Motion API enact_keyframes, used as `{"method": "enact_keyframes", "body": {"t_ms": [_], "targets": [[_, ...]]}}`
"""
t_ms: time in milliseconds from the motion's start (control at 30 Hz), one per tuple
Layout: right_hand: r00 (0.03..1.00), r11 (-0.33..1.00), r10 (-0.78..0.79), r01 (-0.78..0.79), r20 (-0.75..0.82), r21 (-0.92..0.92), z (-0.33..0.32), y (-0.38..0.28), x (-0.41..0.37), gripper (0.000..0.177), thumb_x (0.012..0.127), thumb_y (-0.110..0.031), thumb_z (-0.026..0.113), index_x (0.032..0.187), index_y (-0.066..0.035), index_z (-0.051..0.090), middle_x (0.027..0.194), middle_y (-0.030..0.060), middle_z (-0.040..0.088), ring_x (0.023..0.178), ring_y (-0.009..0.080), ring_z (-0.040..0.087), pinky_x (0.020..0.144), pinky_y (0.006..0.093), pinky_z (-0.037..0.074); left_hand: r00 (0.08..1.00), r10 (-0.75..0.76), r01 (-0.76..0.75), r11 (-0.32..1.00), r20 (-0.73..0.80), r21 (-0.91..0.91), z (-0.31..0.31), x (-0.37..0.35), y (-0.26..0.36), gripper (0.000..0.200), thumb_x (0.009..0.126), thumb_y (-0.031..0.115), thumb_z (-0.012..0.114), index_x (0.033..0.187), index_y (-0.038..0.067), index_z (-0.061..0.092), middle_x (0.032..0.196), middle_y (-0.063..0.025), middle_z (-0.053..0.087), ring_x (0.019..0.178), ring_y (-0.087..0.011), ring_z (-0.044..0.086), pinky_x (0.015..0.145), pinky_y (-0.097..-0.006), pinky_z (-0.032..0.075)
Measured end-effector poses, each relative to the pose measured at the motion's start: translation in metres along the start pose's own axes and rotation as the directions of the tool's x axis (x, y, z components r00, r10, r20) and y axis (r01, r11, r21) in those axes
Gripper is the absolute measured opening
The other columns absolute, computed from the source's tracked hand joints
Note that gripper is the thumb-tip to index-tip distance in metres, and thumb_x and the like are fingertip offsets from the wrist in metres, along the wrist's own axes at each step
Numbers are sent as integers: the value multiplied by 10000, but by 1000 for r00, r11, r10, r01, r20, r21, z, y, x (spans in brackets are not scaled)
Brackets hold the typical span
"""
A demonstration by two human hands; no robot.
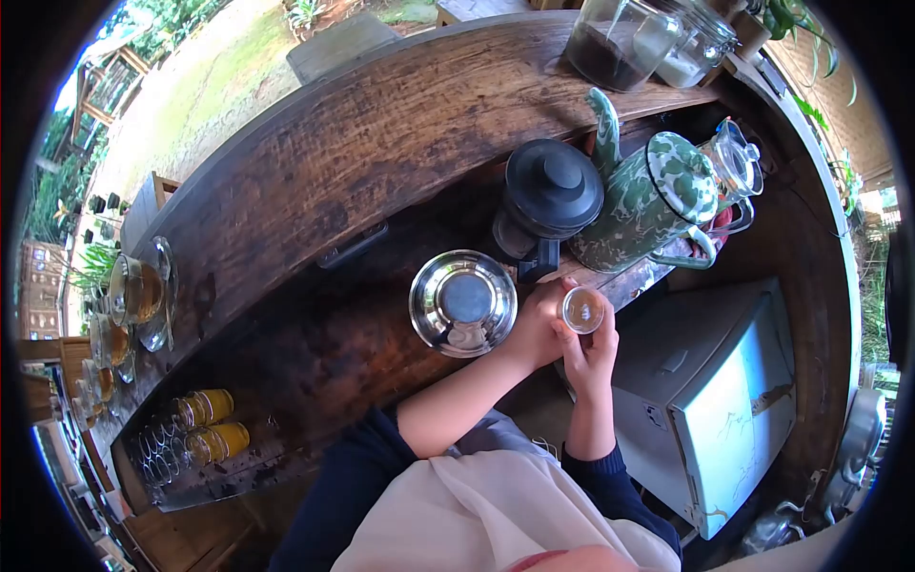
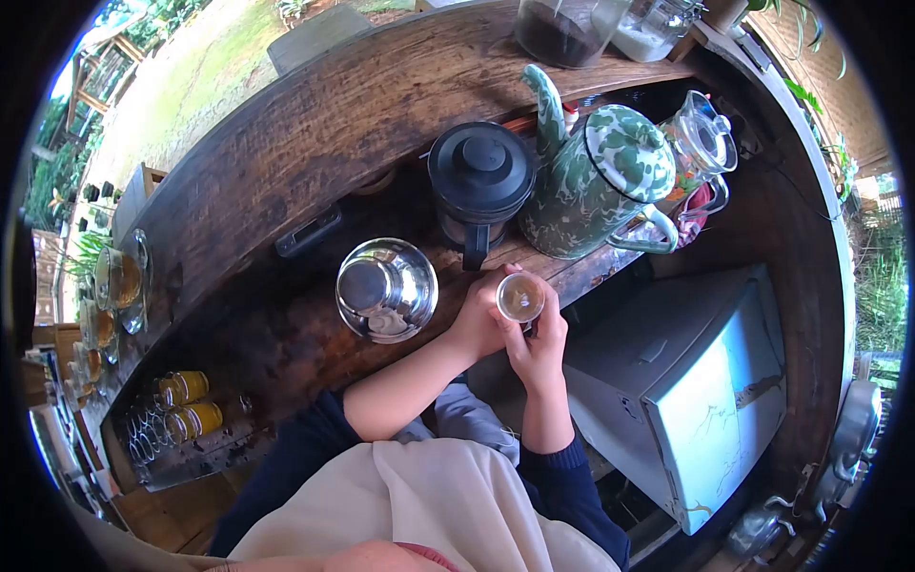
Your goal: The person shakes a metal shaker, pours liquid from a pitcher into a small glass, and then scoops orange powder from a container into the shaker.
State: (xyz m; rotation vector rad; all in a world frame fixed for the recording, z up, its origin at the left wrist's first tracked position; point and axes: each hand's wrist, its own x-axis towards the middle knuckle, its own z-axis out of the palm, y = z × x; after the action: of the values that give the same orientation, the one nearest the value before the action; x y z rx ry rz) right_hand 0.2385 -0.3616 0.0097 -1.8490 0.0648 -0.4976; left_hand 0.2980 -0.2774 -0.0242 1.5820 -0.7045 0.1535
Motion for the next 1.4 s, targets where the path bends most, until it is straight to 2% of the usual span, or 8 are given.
{"method": "enact_keyframes", "body": {"t_ms": [833,867,900,967,1133,1233,1300,1400], "targets": [[1000,998,-20,21,-18,55,5,4,-4,403,841,-56,696,1194,12,514,1046,69,616,939,103,581,768,240,494,991,-128,125,990,37,64,-7,-7,2,354,710,135,703,1045,56,619,1090,-156,606,1044,-340,554,916,-408,442],[1000,998,15,-15,3,65,5,4,-5,400,844,-52,692,1197,11,514,1055,67,612,953,103,577,781,244,493,945,-320,317,846,68,-428,-6,-11,1,369,721,147,698,1067,52,612,1107,-159,597,1037,-340,550,921,-414,440],[1000,998,11,-12,7,62,7,3,-7,400,844,-52,692,1197,11,514,1055,67,612,953,103,577,781,244,493,946,-318,313,846,63,-431,-11,-13,3,369,721,147,698,1067,52,612,1107,-159,597,1037,-340,550,921,-414,440],[999,997,30,-33,41,73,10,-1,-11,395,846,-57,692,1194,8,516,1058,61,607,963,106,574,789,246,493,940,-309,311,950,146,12,-22,-18,4,394,731,145,690,1101,46,595,1137,-164,586,1049,-344,545,929,-416,439],[996,988,49,-59,69,140,25,-8,-21,386,857,-60,680,1197,0,509,1051,48,603,983,110,567,796,252,495,940,-329,315,938,90,144,-42,-29,26,359,719,97,706,1057,25,607,1065,-165,612,984,-325,597,839,-386,496],[995,989,69,-77,69,125,31,-9,-27,384,856,-54,680,1196,0,509,1054,50,604,982,110,565,796,252,497,815,-542,577,792,202,-201,-46,-36,25,330,731,60,699,1038,-4,596,966,-156,628,887,-291,640,760,-357,524],[985,981,140,-152,101,121,34,-13,-32,380,856,-42,675,1191,13,505,1054,62,604,974,111,568,795,257,500,971,-237,237,971,-18,-25,-45,-45,25,208,896,152,470,1014,2,552,750,-141,632,589,-246,629,533,-341,487],[993,989,58,-72,107,133,39,-16,-36,375,857,-30,668,1187,28,500,1050,72,605,963,113,573,796,258,501,911,-412,411,903,22,-126,-48,-50,22,220,825,91,561,1010,-29,564,866,-157,617,729,-271,628,649,-354,503]]}}
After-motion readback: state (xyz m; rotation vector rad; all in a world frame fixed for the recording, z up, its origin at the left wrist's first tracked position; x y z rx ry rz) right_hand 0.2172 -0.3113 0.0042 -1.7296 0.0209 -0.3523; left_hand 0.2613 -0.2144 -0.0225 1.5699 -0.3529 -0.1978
